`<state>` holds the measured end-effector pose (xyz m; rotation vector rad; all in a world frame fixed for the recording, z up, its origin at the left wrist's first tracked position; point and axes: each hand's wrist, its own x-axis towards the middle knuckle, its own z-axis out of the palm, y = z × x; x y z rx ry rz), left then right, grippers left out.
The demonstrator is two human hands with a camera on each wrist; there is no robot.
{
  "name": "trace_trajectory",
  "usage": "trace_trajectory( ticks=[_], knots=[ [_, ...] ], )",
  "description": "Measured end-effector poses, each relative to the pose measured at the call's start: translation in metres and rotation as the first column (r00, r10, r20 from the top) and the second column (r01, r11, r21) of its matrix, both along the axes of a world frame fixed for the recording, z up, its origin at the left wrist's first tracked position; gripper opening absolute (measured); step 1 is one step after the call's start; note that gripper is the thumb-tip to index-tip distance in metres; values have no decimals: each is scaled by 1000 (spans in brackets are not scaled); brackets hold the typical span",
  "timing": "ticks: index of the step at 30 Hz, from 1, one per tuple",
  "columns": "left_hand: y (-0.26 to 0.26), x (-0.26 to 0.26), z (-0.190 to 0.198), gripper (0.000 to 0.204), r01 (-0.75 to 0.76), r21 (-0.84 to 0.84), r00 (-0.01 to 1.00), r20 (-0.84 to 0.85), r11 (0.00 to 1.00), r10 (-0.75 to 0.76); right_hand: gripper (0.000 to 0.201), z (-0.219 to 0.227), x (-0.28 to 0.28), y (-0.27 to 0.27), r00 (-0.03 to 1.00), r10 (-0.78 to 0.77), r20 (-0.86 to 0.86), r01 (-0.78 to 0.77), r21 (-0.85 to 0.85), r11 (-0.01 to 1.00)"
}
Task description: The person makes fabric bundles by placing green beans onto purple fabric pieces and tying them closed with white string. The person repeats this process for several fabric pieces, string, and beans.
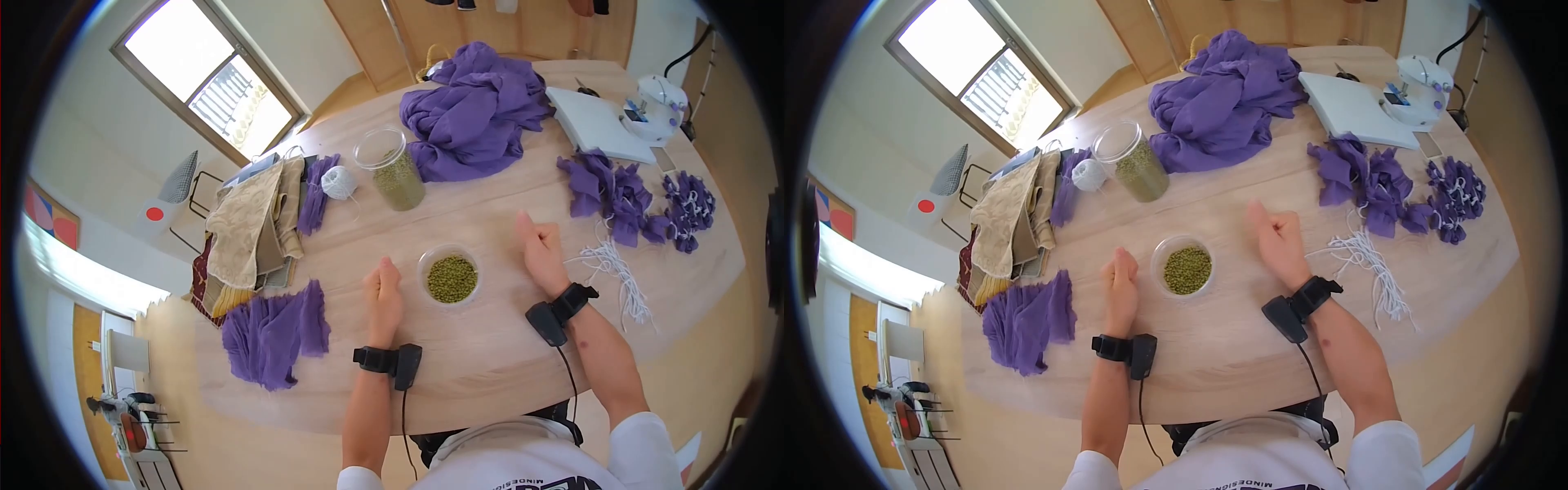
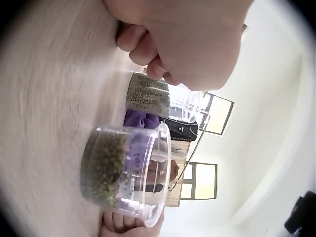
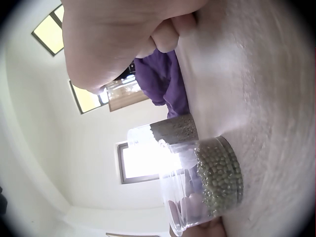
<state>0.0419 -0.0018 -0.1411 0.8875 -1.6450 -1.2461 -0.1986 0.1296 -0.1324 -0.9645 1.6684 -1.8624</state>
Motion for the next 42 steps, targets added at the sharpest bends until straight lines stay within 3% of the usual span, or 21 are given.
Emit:
trace_trajectory(
  ticks=[6, 9, 12, 15, 16, 18, 20, 21, 24, 25, 28, 31, 34, 37, 42],
  knots=[
    [-4, 8, -11, 53, -41, 7, 999, 31, 999, 41, 51, -18, -14, -5, 956, -118, 269, 87, 122, 989],
    [-5, 9, -13, 54, -38, -2, 999, 32, 999, 38, 48, -18, -11, 0, 933, -56, 355, 54, 15, 998],
    [-2, 6, -10, 54, -40, -1, 999, 28, 999, 40, 49, -28, -13, -4, 960, -129, 247, 137, -12, 991],
    [1, 7, -5, 54, -24, 7, 998, 54, 1000, 24, 46, -17, -23, -1, 991, -124, 57, 125, -20, 992],
    [-1, 6, -6, 54, -12, -1, 998, 54, 1000, 12, 40, -11, -34, 0, 974, -216, -65, 215, -22, 976],
    [0, 7, -5, 52, 5, -29, 998, 69, 1000, -3, 31, 1, -64, 7, 874, -376, -307, 380, -51, 924],
    [2, 6, -3, 49, 11, -72, 995, 96, 997, -4, 27, 21, -81, 23, 661, -421, -621, 540, 4, 841],
    [2, 5, -2, 49, 14, -85, 995, 104, 996, -5, 30, 30, -87, 28, 523, -407, -749, 619, 6, 786],
    [4, 3, 1, 49, 29, -118, 989, 150, 993, -11, 42, 44, -98, 37, 491, -170, -854, 698, 269, 664],
    [4, 3, 2, 50, 30, -127, 984, 180, 991, -6, 36, 47, -101, 38, 468, -71, -881, 698, 319, 641],
    [3, 5, 1, 48, 27, -123, 980, 197, 992, -2, 30, 33, -130, 31, 414, 7, -910, 685, 317, 656],
    [-2, 6, -3, 47, 14, -137, 978, 210, 990, 16, 23, 50, -126, 35, 507, -141, -850, 606, 236, 760],
    [-2, 8, -5, 47, 27, -140, 978, 209, 990, 3, 22, 68, -119, 38, 629, -136, -765, 417, 185, 890],
    [0, 7, -1, 47, 31, -132, 979, 203, 991, -4, 20, 95, -95, 39, 874, -15, -485, 182, 300, 936],
    [4, 6, 3, 47, 0, -118, 978, 207, 993, 25, 17, 102, -63, 33, 955, 113, -274, -70, 162, 984]
  ],
)
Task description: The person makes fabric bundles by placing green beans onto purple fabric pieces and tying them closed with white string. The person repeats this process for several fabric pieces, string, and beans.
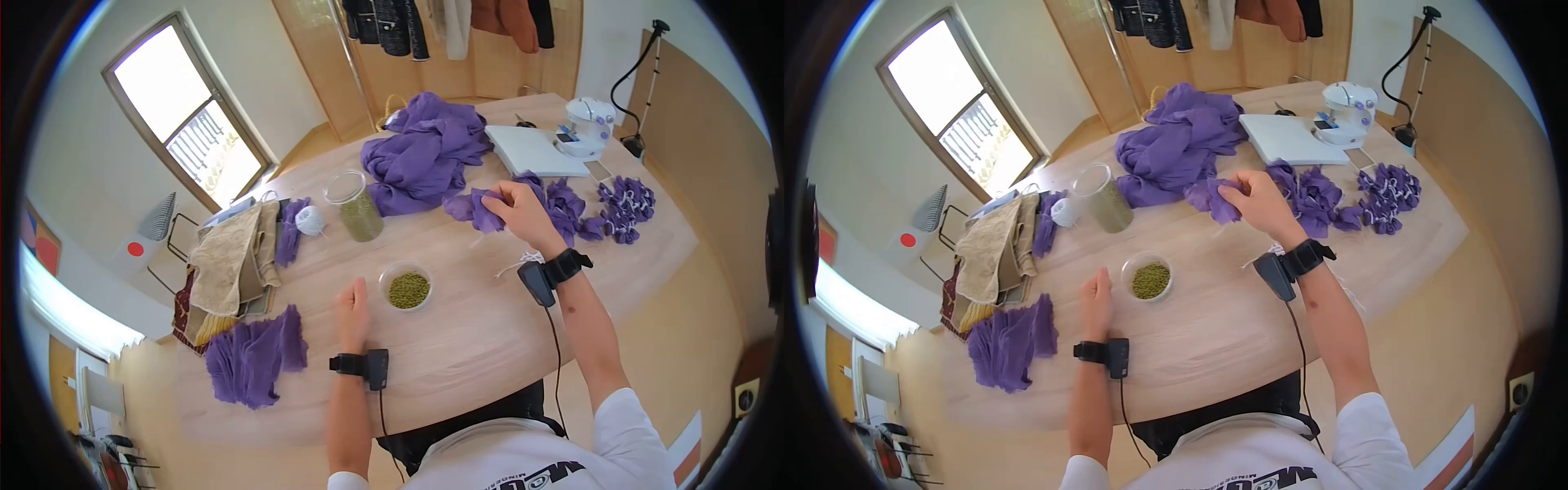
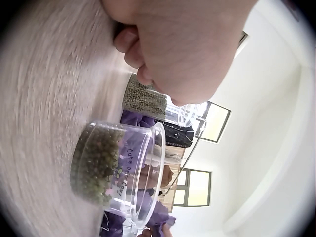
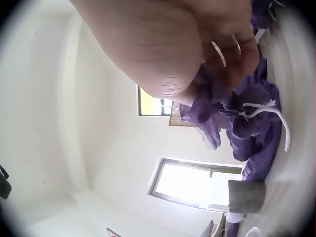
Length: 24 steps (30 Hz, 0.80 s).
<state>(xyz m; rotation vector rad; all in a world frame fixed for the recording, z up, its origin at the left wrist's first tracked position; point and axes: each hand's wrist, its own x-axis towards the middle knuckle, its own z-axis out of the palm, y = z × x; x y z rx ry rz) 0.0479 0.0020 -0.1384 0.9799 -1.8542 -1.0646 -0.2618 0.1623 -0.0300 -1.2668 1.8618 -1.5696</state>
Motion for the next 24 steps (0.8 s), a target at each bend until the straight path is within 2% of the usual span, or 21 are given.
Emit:
trace_trajectory(
  ticks=[2, 5, 6, 8, 11, 14, 15, 18, 19, 22, 24],
  knots=[
    [-1, 0, 6, 46, -10, 26, 1000, -14, 1000, 10, 15, 2, 12, -5, 998, 52, 45, -50, -50, 997],
    [-9, 2, 14, 40, 21, 78, 992, -127, 997, -11, 13, 2, 25, -11, 979, 145, 141, -133, -92, 987],
    [-11, 3, 17, 38, 25, 38, 992, -123, 999, -20, 13, 3, 30, -13, 972, 164, 170, -147, -110, 983],
    [-7, 4, 41, 33, 33, -37, 993, -115, 999, -37, 12, 9, 42, -17, 953, 205, 225, -175, -143, 974],
    [4, -2, 90, 27, 83, -30, 991, -104, 996, -86, 12, 17, 55, -27, 920, 280, 275, -226, -212, 951],
    [7, -18, 120, 21, 194, -87, 970, -132, 977, -204, 11, 30, 68, -38, 884, 350, 310, -263, -290, 920],
    [5, -20, 127, 18, 246, -63, 966, -62, 967, -250, 11, 32, 71, -41, 873, 370, 316, -274, -310, 911],
    [18, -38, 148, 27, 364, 14, 898, -270, 931, -347, 12, 39, 79, -46, 839, 433, 330, -322, -340, 883],
    [21, -41, 154, 31, 408, 14, 887, -243, 913, -393, 12, 39, 81, -48, 823, 454, 341, -339, -347, 874],
    [23, -46, 159, 28, 494, 8, 824, -322, 869, -466, 13, 38, 84, -54, 765, 513, 390, -381, -367, 848],
    [17, -50, 149, 24, 507, -39, 811, -316, 861, -492, 13, 32, 86, -56, 726, 535, 432, -397, -372, 839]
  ],
)
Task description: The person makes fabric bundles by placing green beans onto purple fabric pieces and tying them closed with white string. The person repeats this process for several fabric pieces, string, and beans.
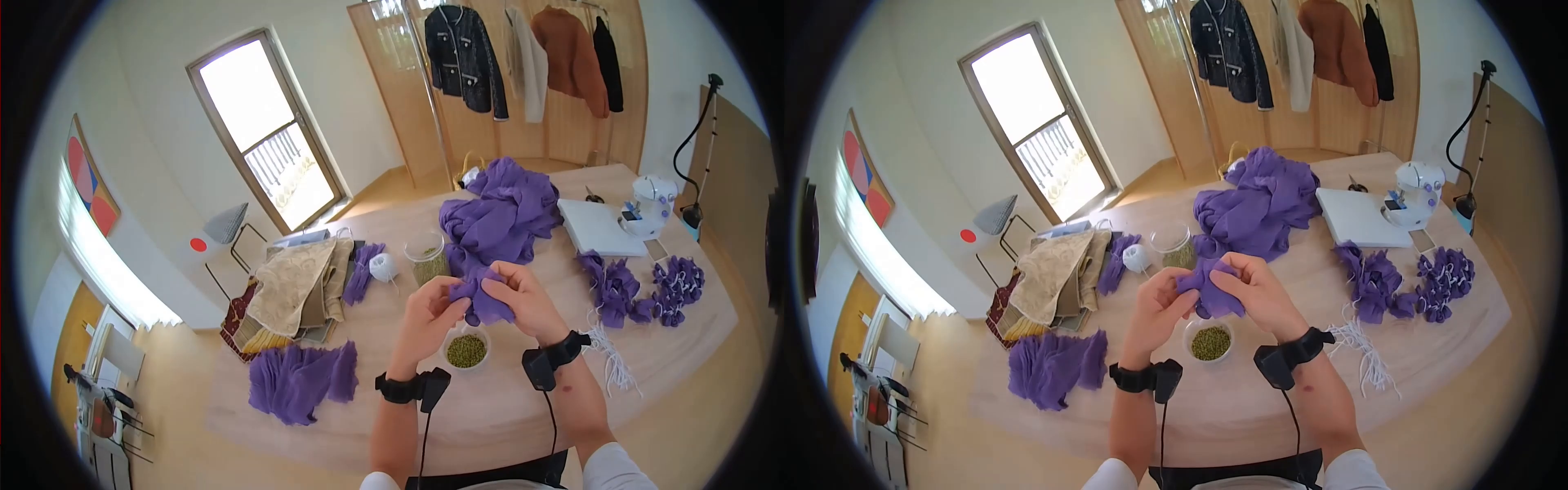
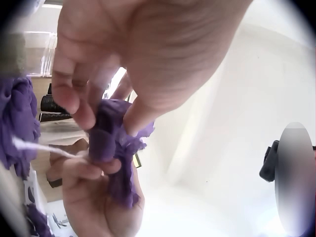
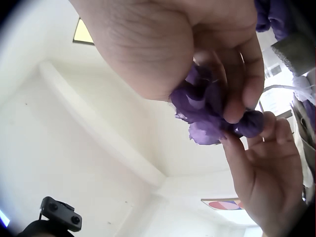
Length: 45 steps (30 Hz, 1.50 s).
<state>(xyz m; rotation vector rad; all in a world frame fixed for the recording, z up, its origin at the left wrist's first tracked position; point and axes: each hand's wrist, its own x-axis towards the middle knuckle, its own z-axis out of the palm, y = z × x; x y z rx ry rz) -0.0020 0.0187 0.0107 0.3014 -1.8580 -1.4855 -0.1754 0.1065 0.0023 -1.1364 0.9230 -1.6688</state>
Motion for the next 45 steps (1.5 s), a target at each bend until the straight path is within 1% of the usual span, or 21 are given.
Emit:
trace_trajectory(
  ticks=[3, 6, 7, 10, 11, 13, 16, 17, 19, 20, 22, 25, 26, 29, 32, 35, 38, 39, 42, 43, 45],
  knots=[
    [-2, -3, -7, 18, -53, 18, 998, -25, 998, 53, 19, -2, 3, -2, 1000, -23, 13, 22, 30, 999],
    [-8, -6, -15, 14, -111, 123, 986, -114, 986, 125, 30, 2, 11, -4, 975, -107, 193, 112, -20, 993],
    [-7, -7, -11, 13, -144, 151, 975, -145, 978, 166, 38, 3, 7, -2, 982, -99, 163, 99, 12, 995],
    [-8, -6, -6, 10, -248, 177, 942, -184, 952, 280, 43, 2, -6, 3, 993, -58, 100, 53, 45, 998],
    [-9, -5, -6, 10, -284, 177, 930, -189, 943, 315, 47, 4, -8, 6, 995, -32, -96, 40, 81, 996],
    [-10, -2, -4, 9, -309, 167, 920, -196, 936, 339, 56, 8, -10, 13, 883, 42, -467, 36, 156, 987],
    [-7, -1, -3, 11, -260, 143, 940, -187, 955, 284, 63, -2, 0, 2, 880, 80, -469, -38, 98, 995],
    [-5, -1, -2, 13, -227, 133, 952, -180, 965, 248, 59, -2, 7, 1, 893, 14, -450, 6, 43, 999],
    [1, 1, 3, 16, -276, -54, 961, 6, 960, 276, 50, 3, 18, 0, 908, -121, -402, 103, -67, 992],
    [4, 2, 4, 17, -284, -148, 949, 96, 947, 300, 45, 3, 18, 1, 912, -128, -390, 114, -59, 992],
    [5, 2, 2, 18, -267, -163, 951, 114, 950, 287, 35, 4, 18, 1, 919, -141, -368, 134, -46, 990],
    [5, 5, 2, 21, -194, -95, 974, 100, 976, 203, 23, 4, 9, 5, 867, -75, -492, 74, -20, 997],
    [6, 5, 2, 22, -158, -60, 983, 86, 986, 163, 21, 5, 8, 6, 877, -69, -475, 73, -11, 997],
    [14, -1, 7, 26, -204, 28, 975, -80, 979, 205, 15, 8, 7, 8, 912, -86, -402, 96, 4, 995],
    [18, 2, 14, 28, -244, -8, 969, -42, 970, 243, 11, 11, 8, 11, 961, -117, -252, 123, 10, 992],
    [16, 7, 14, 25, -110, 41, 992, 67, 993, 107, 9, 13, 9, 15, 995, -48, -88, 48, -4, 999],
    [23, 4, 16, 25, -72, 65, 997, -2, 995, 72, 9, 10, 8, 13, 998, 8, 62, -8, -12, 1000],
    [23, 3, 15, 23, -95, 47, 995, 11, 994, 94, 19, 12, 11, 14, 993, -16, 120, 14, 21, 1000],
    [25, 1, 12, 24, -145, -48, 987, -74, 988, 142, 32, 0, 8, 10, 988, 65, 142, -49, -113, 992],
    [21, 0, 7, 25, -191, -104, 981, -40, 976, 188, 41, 5, 9, 7, 994, -72, -76, 51, -248, 967],
    [22, -1, 6, 26, -188, -138, 980, -91, 972, 177, 39, 2, 10, -2, 921, -281, -270, 144, -433, 890]
  ],
)
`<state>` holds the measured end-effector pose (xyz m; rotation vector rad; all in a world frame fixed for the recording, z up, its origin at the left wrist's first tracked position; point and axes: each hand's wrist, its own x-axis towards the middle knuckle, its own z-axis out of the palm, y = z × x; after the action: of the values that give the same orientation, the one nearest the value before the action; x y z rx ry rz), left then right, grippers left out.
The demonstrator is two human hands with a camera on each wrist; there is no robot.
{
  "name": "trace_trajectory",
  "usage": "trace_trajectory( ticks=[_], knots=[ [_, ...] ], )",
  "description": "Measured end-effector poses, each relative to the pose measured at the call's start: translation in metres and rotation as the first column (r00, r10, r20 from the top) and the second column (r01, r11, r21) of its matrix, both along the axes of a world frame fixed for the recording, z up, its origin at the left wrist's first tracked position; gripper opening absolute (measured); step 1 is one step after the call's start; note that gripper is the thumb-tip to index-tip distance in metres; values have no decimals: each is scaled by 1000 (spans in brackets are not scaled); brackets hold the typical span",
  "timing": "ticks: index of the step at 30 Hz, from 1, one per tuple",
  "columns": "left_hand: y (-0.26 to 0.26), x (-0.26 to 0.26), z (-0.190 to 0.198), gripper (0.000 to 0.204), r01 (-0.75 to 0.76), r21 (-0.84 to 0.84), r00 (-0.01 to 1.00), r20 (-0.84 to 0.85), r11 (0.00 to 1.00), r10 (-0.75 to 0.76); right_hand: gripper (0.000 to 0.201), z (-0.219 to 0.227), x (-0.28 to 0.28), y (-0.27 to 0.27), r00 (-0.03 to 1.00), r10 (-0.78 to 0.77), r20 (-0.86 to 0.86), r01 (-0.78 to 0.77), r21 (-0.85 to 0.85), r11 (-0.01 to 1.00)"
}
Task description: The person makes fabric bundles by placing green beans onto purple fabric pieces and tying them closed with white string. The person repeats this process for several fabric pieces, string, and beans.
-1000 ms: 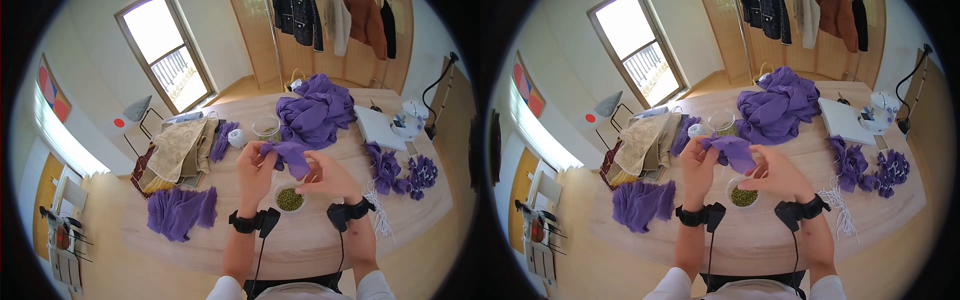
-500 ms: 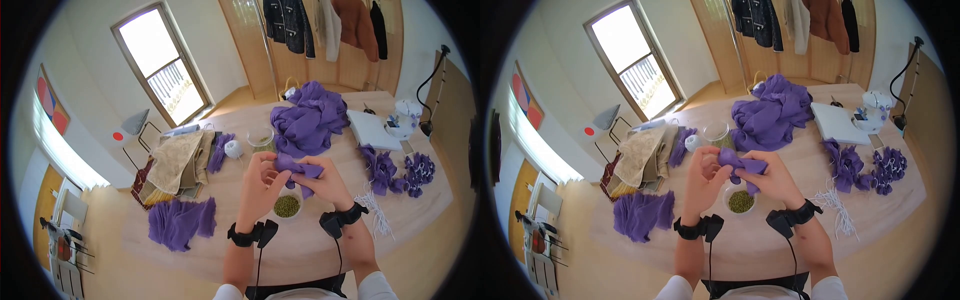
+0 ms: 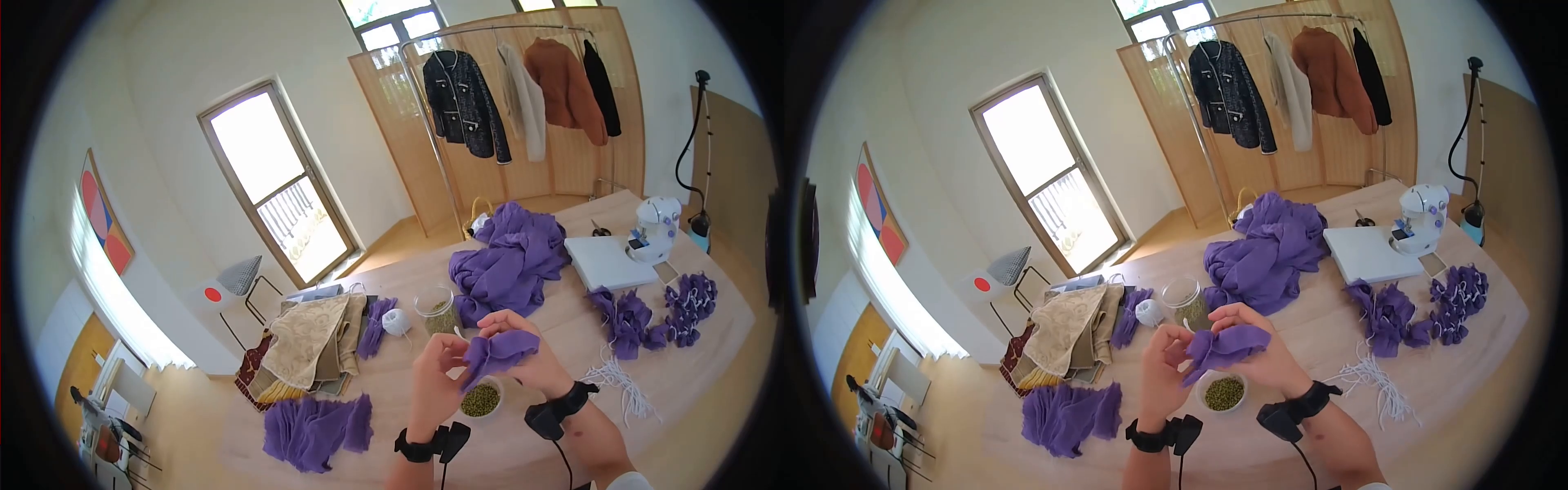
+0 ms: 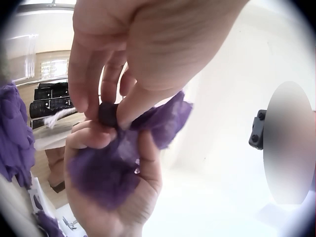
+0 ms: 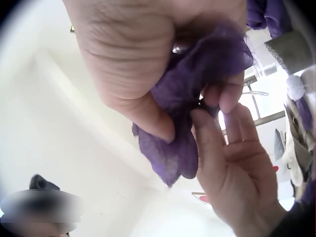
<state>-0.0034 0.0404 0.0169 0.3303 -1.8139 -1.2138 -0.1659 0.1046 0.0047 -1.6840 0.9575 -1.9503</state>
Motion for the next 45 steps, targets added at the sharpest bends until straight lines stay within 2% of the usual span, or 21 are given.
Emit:
trace_trajectory(
  ticks=[2, 4, 7, 10, 13, 14, 16, 17, 18, 21, 24, 27, 29, 33, 35, 39, 40, 42, 43, 45],
  knots=[
    [4, 0, 2, 29, -28, -35, 999, 19, 999, 29, 35, -2, 6, 2, 997, -74, 10, 73, 45, 996],
    [6, 0, 5, 34, -85, -75, 991, 98, 994, 92, 32, 0, 15, 17, 964, -78, 252, 0, 297, 955],
    [7, 0, 5, 33, -70, -64, 995, 70, 996, 74, 26, 4, 8, 13, 912, 6, 411, -159, 338, 927],
    [10, 0, 9, 34, -99, -76, 994, 32, 992, 101, 35, 2, 7, 15, 728, 138, 671, -352, 192, 916],
    [14, 1, 12, 33, -181, -75, 984, -11, 981, 180, 51, 8, 8, 14, 717, 349, 603, -425, -18, 905],
    [13, 2, 10, 34, -197, -84, 981, -17, 977, 196, 76, 0, 0, 12, 762, 387, 520, -463, 20, 886],
    [10, 2, 6, 35, -225, -111, 974, -40, 968, 222, 88, 5, 8, 15, 924, 240, 298, -287, 123, 950],
    [9, 2, 7, 34, -241, -128, 970, -56, 962, 236, 95, 6, 12, 16, 972, 157, 176, -185, 155, 971],
    [10, 3, 7, 32, -256, -141, 966, -69, 956, 249, 110, 2, 14, 13, 981, 126, 147, -153, 188, 970],
    [11, 3, 8, 34, -295, -195, 955, -80, 935, 285, 82, 7, 24, 16, 984, 90, 152, -114, 155, 981],
    [12, 7, 9, 38, -324, -291, 944, -36, 900, 328, 45, 8, 22, 20, 960, 44, 276, -145, 356, 923],
    [14, 7, 11, 37, -329, -343, 937, -4, 880, 349, 18, 3, 21, 16, 926, -5, 378, -102, 263, 959],
    [17, 7, 14, 36, -323, -361, 935, 18, 875, 353, 16, 6, 22, 16, 912, 11, 410, -120, 242, 963],
    [19, 4, 16, 36, -289, -284, 956, -43, 914, 289, 20, 9, 14, 19, 904, 34, 426, -153, 247, 957],
    [17, 7, 17, 34, -267, -324, 960, -10, 907, 279, 22, 7, 11, 20, 902, 53, 429, -170, 240, 956],
    [14, 10, 29, 31, -209, -449, 971, 10, 869, 239, 23, 4, 4, 19, 966, 85, 246, -149, 255, 955],
    [13, 10, 32, 30, -186, -495, 976, 6, 849, 218, 22, 5, 3, 19, 950, 127, 285, -203, 259, 944],
    [14, 11, 32, 28, -158, -468, 970, 92, 870, 226, 22, 6, 4, 18, 908, 208, 365, -314, 261, 913],
    [15, 12, 32, 27, -145, -452, 964, 135, 880, 228, 22, 6, 7, 19, 871, 219, 441, -352, 248, 902],
    [14, 11, 31, 22, -135, -437, 971, 119, 889, 206, 23, 10, 12, 21, 783, 234, 576, -414, 202, 888]
  ],
)
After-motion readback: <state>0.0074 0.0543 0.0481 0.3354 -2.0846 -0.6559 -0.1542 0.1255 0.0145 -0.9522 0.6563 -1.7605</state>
